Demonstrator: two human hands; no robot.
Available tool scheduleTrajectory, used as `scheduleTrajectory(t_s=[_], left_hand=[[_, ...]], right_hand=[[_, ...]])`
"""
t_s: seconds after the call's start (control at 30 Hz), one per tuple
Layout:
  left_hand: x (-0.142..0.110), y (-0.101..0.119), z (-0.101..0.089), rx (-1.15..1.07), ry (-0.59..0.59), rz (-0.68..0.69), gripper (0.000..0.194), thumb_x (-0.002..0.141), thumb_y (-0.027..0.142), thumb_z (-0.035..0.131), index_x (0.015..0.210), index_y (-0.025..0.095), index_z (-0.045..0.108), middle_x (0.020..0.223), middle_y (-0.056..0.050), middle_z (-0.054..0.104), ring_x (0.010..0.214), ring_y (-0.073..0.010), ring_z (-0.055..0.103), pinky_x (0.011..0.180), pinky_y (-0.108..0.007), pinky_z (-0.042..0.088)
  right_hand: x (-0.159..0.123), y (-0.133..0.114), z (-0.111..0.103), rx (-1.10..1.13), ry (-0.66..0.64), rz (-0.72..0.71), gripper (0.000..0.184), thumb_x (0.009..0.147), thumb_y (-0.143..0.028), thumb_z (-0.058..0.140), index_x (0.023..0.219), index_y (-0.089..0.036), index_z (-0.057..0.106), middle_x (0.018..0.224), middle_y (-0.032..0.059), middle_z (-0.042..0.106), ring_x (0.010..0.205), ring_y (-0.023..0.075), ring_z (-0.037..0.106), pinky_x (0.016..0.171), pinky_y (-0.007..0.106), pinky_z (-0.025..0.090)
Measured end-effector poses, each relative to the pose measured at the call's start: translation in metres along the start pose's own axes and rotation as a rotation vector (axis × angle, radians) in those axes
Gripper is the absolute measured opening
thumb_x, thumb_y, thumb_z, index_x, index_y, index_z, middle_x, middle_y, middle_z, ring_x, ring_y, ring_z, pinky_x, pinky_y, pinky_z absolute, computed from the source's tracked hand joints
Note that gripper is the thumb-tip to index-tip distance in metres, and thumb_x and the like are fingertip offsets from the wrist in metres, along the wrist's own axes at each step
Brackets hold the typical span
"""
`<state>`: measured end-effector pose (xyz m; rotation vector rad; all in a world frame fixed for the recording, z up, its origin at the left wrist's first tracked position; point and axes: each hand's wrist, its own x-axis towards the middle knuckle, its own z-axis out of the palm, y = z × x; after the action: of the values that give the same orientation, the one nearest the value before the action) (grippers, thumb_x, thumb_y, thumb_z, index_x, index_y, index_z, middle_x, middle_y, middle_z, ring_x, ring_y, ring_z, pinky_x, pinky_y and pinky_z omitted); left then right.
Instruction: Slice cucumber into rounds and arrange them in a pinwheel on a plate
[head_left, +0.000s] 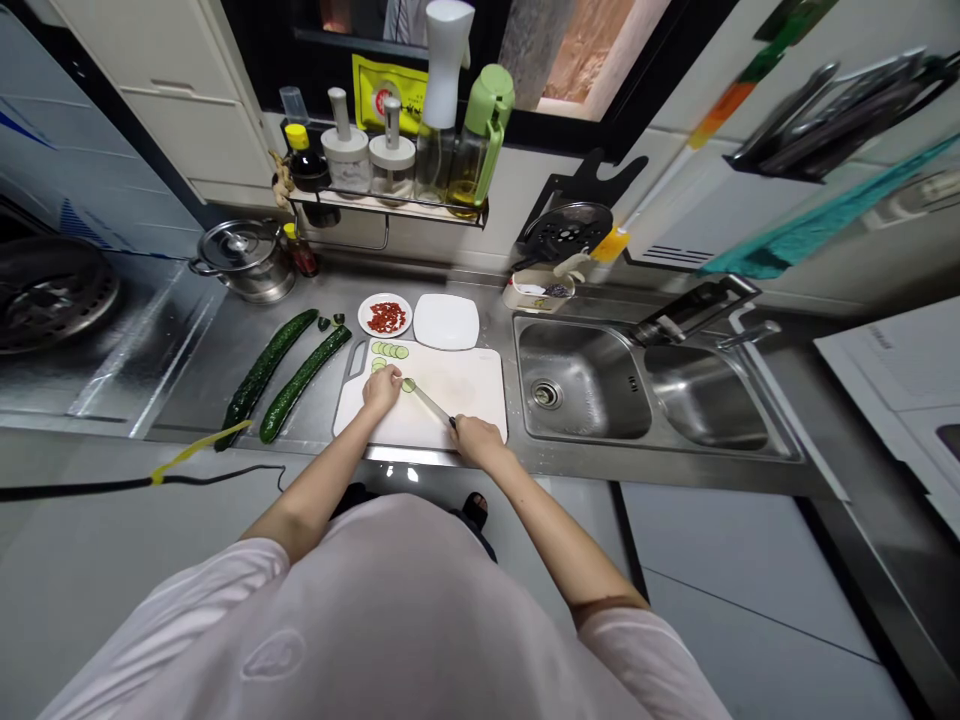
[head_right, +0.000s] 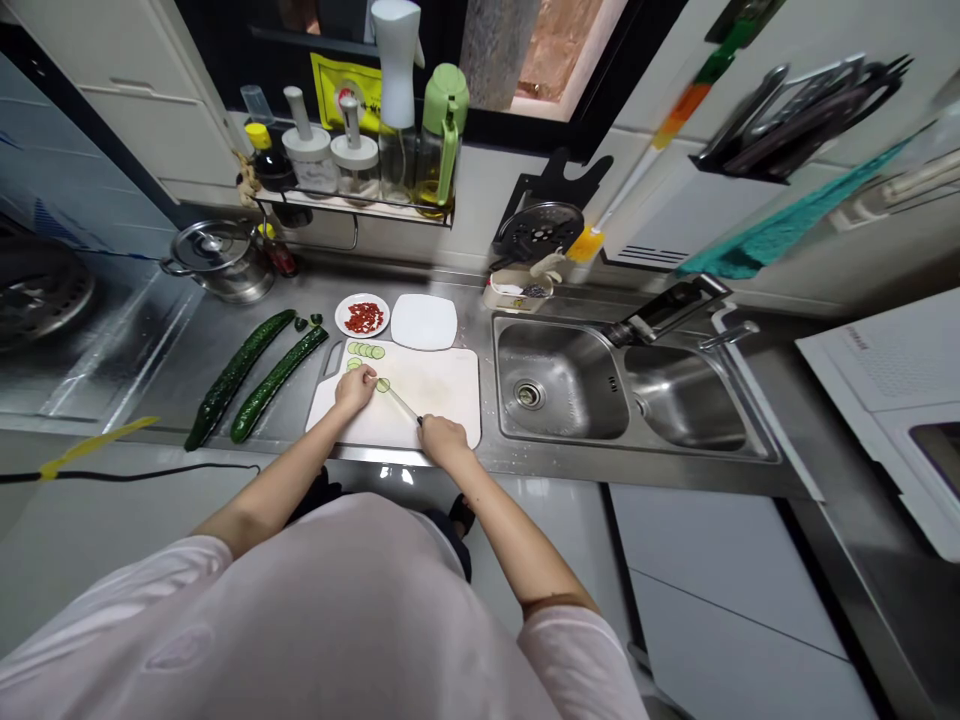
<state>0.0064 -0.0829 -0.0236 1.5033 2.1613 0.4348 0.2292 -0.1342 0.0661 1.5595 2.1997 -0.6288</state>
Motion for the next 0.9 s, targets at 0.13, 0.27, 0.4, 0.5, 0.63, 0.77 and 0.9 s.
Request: scheduleTrajectory(t_s=[0.13,0.27,0.4,0.5,0.63,0.77,0.9], left_hand=[[0.001,0.0,0.0,-0.004,-0.006,-0.004,0.017,0.084,0.031,0.054,0.097,0.026,0.064,0.094,-0.002,0.068,0.088,-0.0193,0.06,0.071,-0.028,0.041],[0.001,0.0,0.0,0.0,-0.005,-0.003,0.018,0.084,0.03,0.054,0.098,0.027,0.064,0.096,-0.003,0.068,0.089,-0.0195,0.06,0.073,-0.028,0.041],[0.001,-0.001,0.0,-0.004,0.001,0.003,0.018,0.084,0.03,0.054,0.098,0.027,0.064,0.096,-0.002,0.068,0.089,-0.0197,0.06,0.072,-0.028,0.042],[0.001,-0.002,0.001,-0.007,0.004,0.017,0.017,0.083,0.03,0.054,0.097,0.027,0.064,0.095,-0.002,0.068,0.089,-0.0199,0.06,0.072,-0.028,0.041],[0.002,-0.003,0.002,-0.007,0.003,0.016,0.017,0.083,0.03,0.054,0.097,0.027,0.064,0.095,-0.002,0.068,0.089,-0.0197,0.06,0.072,-0.028,0.041],[0.001,-0.002,0.003,0.004,0.013,0.01,0.017,0.084,0.03,0.054,0.097,0.027,0.064,0.094,-0.002,0.068,0.09,-0.0197,0.06,0.072,-0.028,0.041],[-0.001,-0.001,0.003,0.014,0.007,0.001,0.017,0.084,0.031,0.054,0.097,0.027,0.064,0.094,-0.003,0.068,0.091,-0.0198,0.061,0.073,-0.027,0.042]], right_hand=[[0.0,-0.001,-0.001,-0.001,-0.005,0.003,0.035,0.096,-0.034,0.036,0.11,-0.013,0.061,0.105,0.0167,0.068,0.098,0.0267,0.065,0.077,0.034,0.046],[0.0,-0.002,-0.003,0.004,-0.005,0.003,0.035,0.096,-0.033,0.036,0.111,-0.013,0.061,0.106,0.0169,0.068,0.099,0.0263,0.065,0.078,0.034,0.046],[-0.001,-0.002,-0.003,0.005,-0.011,0.004,0.035,0.096,-0.033,0.036,0.112,-0.013,0.06,0.107,0.0174,0.068,0.1,0.0264,0.064,0.079,0.034,0.046],[-0.003,-0.001,-0.002,-0.002,-0.012,0.008,0.035,0.096,-0.032,0.036,0.111,-0.012,0.061,0.105,0.0173,0.068,0.099,0.0272,0.065,0.077,0.035,0.046],[-0.006,0.003,0.001,-0.009,-0.004,0.018,0.033,0.096,-0.033,0.038,0.11,-0.014,0.061,0.104,0.0162,0.069,0.099,0.0264,0.065,0.078,0.033,0.046],[-0.011,0.008,0.003,-0.015,-0.008,0.026,0.033,0.095,-0.034,0.039,0.11,-0.014,0.061,0.105,0.017,0.068,0.1,0.0266,0.065,0.08,0.034,0.046],[-0.017,0.011,0.007,-0.01,0.001,0.023,0.034,0.095,-0.034,0.038,0.11,-0.013,0.061,0.105,0.0175,0.068,0.1,0.0271,0.065,0.081,0.035,0.046]])
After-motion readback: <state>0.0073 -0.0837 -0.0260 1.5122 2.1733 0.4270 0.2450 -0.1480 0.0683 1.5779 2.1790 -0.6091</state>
